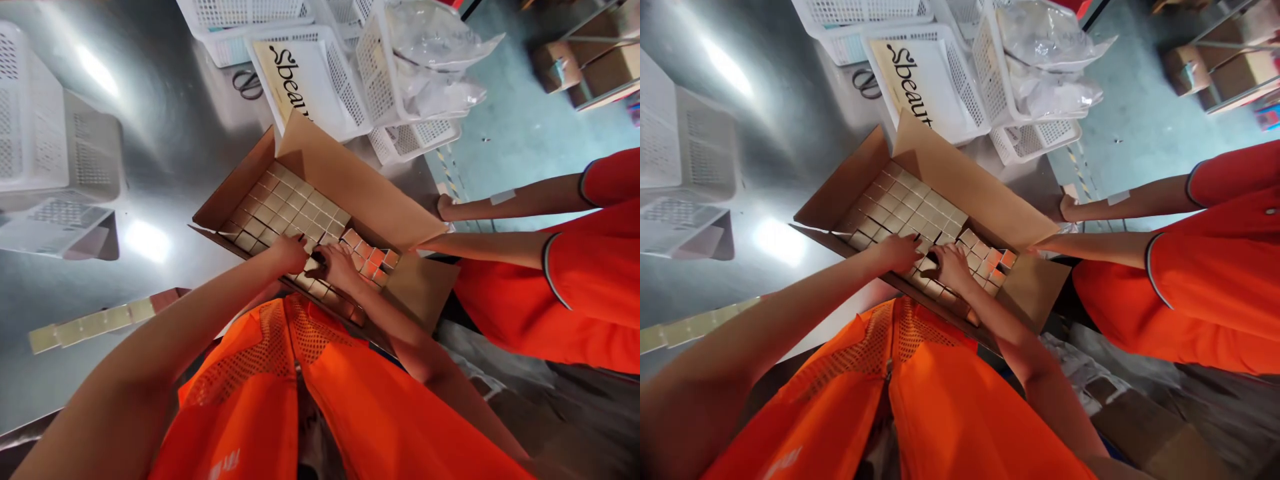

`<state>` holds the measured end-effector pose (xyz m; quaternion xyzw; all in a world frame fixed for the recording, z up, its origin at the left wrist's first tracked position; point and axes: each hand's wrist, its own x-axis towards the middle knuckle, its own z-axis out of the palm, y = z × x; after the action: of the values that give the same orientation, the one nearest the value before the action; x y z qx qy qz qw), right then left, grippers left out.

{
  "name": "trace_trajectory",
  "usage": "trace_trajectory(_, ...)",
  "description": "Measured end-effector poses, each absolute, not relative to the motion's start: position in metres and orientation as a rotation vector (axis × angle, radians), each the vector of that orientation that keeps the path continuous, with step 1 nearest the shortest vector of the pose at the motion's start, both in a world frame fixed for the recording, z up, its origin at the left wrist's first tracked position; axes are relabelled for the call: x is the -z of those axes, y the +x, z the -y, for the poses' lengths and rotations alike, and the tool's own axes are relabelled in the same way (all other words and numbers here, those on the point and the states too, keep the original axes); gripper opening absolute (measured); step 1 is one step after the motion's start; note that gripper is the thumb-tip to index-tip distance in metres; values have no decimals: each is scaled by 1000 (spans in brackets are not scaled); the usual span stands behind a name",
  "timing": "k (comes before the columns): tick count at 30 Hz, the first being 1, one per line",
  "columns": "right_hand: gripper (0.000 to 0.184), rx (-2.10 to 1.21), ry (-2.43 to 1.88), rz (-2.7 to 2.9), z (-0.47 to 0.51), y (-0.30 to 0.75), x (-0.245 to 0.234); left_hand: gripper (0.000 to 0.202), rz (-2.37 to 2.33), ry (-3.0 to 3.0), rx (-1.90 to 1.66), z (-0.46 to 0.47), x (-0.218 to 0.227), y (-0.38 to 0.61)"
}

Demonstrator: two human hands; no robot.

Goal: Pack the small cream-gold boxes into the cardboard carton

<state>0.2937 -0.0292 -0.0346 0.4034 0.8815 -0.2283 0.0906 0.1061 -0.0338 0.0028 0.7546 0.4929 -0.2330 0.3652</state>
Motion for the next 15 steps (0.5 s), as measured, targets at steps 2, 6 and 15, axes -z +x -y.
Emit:
trace_trajectory(2, 44, 676, 1194, -2586, 28, 293, 35, 48, -1280, 1899, 641, 38, 2, 101)
trace_trajectory(6, 43, 616, 1185, -2529, 23, 290, 28, 49, -1342, 1898, 662, 54, 10, 102)
trace_trajectory(15, 38, 414, 1105, -2485, 40, 273, 19, 40, -1279, 1991, 663, 66, 7, 104)
